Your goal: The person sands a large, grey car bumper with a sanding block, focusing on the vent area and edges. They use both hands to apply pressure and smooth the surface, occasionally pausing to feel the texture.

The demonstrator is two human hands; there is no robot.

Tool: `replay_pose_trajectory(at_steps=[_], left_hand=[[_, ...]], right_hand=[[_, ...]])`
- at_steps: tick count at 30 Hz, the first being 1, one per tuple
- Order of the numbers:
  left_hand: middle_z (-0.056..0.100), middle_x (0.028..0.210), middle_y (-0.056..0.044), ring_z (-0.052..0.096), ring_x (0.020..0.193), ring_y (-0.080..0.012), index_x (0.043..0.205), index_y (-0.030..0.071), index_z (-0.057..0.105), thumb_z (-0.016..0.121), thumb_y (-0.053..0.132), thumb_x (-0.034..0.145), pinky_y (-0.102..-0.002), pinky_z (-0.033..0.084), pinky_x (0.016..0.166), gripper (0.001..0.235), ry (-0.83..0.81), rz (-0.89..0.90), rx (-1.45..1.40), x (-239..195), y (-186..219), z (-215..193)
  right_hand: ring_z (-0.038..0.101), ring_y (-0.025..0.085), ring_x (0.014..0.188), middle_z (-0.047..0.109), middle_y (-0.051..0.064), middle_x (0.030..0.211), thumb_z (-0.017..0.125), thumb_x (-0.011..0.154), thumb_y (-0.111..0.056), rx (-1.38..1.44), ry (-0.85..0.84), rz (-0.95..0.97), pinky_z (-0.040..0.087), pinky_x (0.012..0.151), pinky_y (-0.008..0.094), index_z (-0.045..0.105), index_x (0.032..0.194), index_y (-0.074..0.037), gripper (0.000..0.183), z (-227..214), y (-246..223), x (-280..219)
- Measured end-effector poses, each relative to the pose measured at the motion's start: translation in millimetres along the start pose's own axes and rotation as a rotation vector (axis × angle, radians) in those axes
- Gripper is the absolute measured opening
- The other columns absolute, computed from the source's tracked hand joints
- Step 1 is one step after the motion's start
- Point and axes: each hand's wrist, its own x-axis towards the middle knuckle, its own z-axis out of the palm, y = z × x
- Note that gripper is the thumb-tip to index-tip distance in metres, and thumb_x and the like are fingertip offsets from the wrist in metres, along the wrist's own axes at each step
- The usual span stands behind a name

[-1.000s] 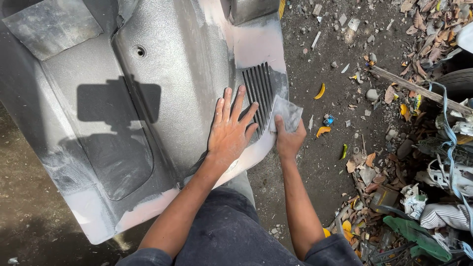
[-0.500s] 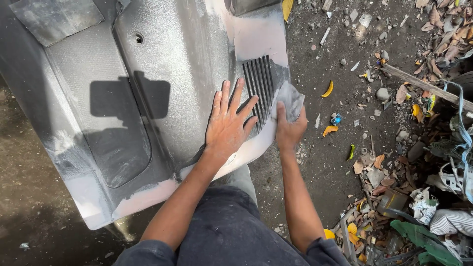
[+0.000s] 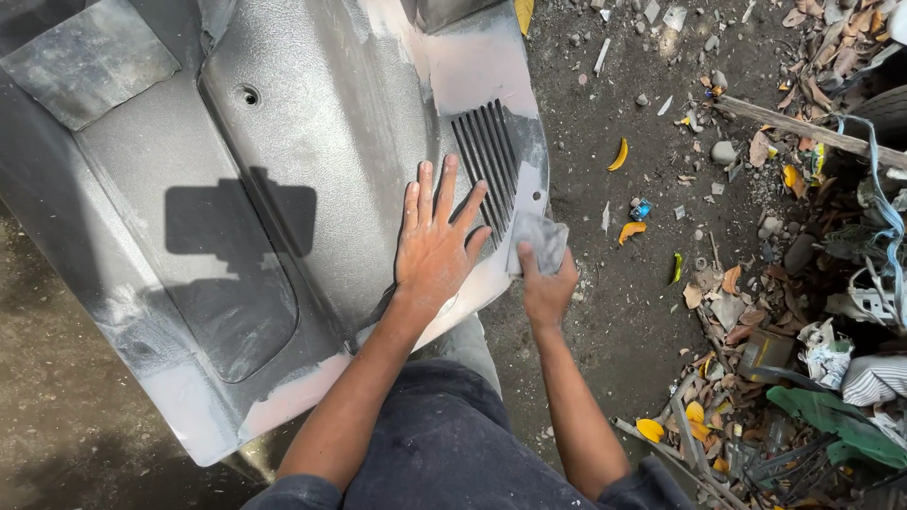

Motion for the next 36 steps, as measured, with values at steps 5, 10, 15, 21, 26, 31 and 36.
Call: replay_pose_trajectory(at_steps=[5, 10, 15, 21, 26, 31, 36], left_hand=[[0.010, 0.171, -0.020, 0.011, 0.156, -0.0454, 0.159, 0.022, 0.043, 0.052, 0.050, 0.103, -0.056, 0.012, 0.125, 0.064, -0.016, -0.004, 0.016, 3.1, 0.1, -9.1], [0.010, 0.170, -0.021, 0.012, 0.156, -0.0475, 0.158, 0.021, 0.043, 0.055, 0.048, 0.101, -0.055, 0.013, 0.125, 0.064, -0.029, 0.023, -0.033, -5.5, -2.7, -11.7], [0.011, 0.171, -0.021, 0.011, 0.156, -0.0469, 0.160, 0.019, 0.042, 0.056, 0.047, 0.102, -0.055, 0.012, 0.127, 0.065, -0.016, 0.008, -0.019, -5.0, -2.0, -10.2], [0.011, 0.169, -0.024, 0.010, 0.155, -0.0492, 0.159, 0.018, 0.042, 0.056, 0.047, 0.101, -0.057, 0.012, 0.125, 0.066, 0.002, 0.052, -0.025, -7.5, -3.2, -5.0], [0.012, 0.170, -0.023, 0.011, 0.155, -0.0486, 0.159, 0.018, 0.043, 0.056, 0.049, 0.101, -0.057, 0.012, 0.125, 0.066, -0.021, 0.028, -0.002, -8.6, -6.8, -12.3], [0.015, 0.171, -0.023, 0.013, 0.156, -0.0479, 0.158, 0.019, 0.046, 0.057, 0.049, 0.101, -0.056, 0.014, 0.125, 0.066, 0.004, 0.035, 0.045, -14.9, -0.6, -10.9], [0.017, 0.169, -0.021, 0.017, 0.155, -0.0456, 0.156, 0.018, 0.048, 0.058, 0.048, 0.100, -0.055, 0.018, 0.124, 0.065, 0.027, -0.015, 0.033, -14.0, 9.7, -7.7]], right_hand=[[0.070, 0.015, 0.097, 0.075, 0.009, 0.110, 0.075, 0.098, -0.021, 0.063, 0.101, 0.008, 0.056, 0.085, 0.029, 0.065, 0.121, 0.004, 0.035, 12.1, -12.8, -2.0], [0.069, 0.015, 0.101, 0.074, 0.009, 0.111, 0.075, 0.095, -0.017, 0.012, 0.112, -0.023, 0.055, 0.089, 0.030, 0.066, 0.121, 0.004, 0.035, 10.4, 10.1, -5.9], [0.069, 0.013, 0.098, 0.075, 0.008, 0.112, 0.075, 0.097, -0.018, 0.226, 0.118, 0.077, 0.055, 0.086, 0.029, 0.066, 0.123, 0.002, 0.034, 17.7, -7.2, 9.9], [0.070, 0.014, 0.090, 0.076, 0.010, 0.107, 0.077, 0.096, -0.015, 0.246, 0.041, 0.092, 0.057, 0.081, 0.030, 0.067, 0.119, 0.003, 0.031, 13.1, 10.9, 58.4], [0.069, 0.011, 0.097, 0.074, 0.007, 0.112, 0.075, 0.097, -0.018, 0.344, 0.071, 0.084, 0.056, 0.085, 0.027, 0.066, 0.122, 0.000, 0.032, 21.0, 3.7, -4.2], [0.069, 0.012, 0.090, 0.074, 0.009, 0.105, 0.079, 0.095, -0.021, 0.288, -0.039, 0.021, 0.057, 0.080, 0.028, 0.065, 0.117, 0.001, 0.034, 8.1, 14.6, 21.4], [0.072, 0.011, 0.090, 0.077, 0.006, 0.106, 0.077, 0.094, -0.029, 0.181, -0.038, 0.048, 0.059, 0.078, 0.026, 0.065, 0.120, 0.000, 0.040, 0.8, 19.9, 6.7]])
